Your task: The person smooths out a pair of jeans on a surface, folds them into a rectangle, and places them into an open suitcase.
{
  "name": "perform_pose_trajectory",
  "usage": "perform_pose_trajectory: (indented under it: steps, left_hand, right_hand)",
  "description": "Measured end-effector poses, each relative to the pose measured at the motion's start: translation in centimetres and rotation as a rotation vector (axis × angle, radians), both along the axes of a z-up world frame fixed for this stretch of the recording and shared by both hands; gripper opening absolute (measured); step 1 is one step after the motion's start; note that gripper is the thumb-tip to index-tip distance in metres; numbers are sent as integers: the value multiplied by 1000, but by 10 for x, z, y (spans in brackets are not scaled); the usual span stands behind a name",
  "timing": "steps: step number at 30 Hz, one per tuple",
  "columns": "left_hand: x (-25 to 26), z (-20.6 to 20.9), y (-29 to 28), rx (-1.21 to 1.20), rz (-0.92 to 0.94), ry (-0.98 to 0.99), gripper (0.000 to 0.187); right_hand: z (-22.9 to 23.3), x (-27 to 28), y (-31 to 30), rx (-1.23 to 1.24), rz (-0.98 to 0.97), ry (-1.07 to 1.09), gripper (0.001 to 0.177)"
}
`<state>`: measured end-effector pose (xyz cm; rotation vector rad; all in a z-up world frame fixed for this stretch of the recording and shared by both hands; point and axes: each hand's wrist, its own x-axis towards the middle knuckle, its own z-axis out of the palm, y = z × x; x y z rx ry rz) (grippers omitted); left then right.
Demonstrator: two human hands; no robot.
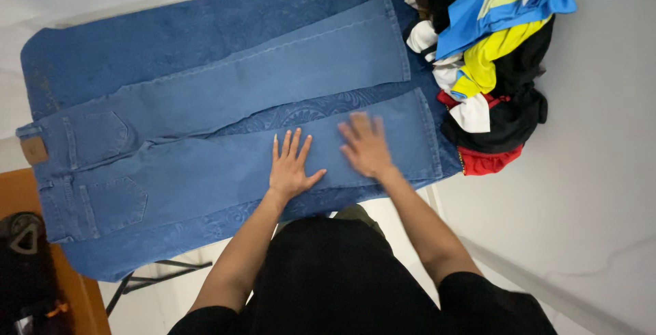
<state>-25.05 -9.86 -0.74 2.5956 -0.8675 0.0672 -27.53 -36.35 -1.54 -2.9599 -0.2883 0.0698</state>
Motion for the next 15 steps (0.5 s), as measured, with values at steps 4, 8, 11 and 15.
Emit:
perform_pose_trajectory:
  steps: [4, 8, 11, 15]
  left_hand:
    - [1, 0, -1, -10, 10, -8, 95]
    - [-4, 0, 1, -8, 5, 23, 95]
    - [0, 5, 0, -5, 6, 15, 95]
    - [0, 7, 0, 12, 10, 58, 93]
  right_hand:
    - [-12, 16, 23, 101, 110, -7, 64]
    - [-23, 11, -60, 8, -87, -144, 64]
    - [-13, 6, -131, -49, -283, -27, 68]
    - [-3, 8, -148, -18, -446, 73, 72]
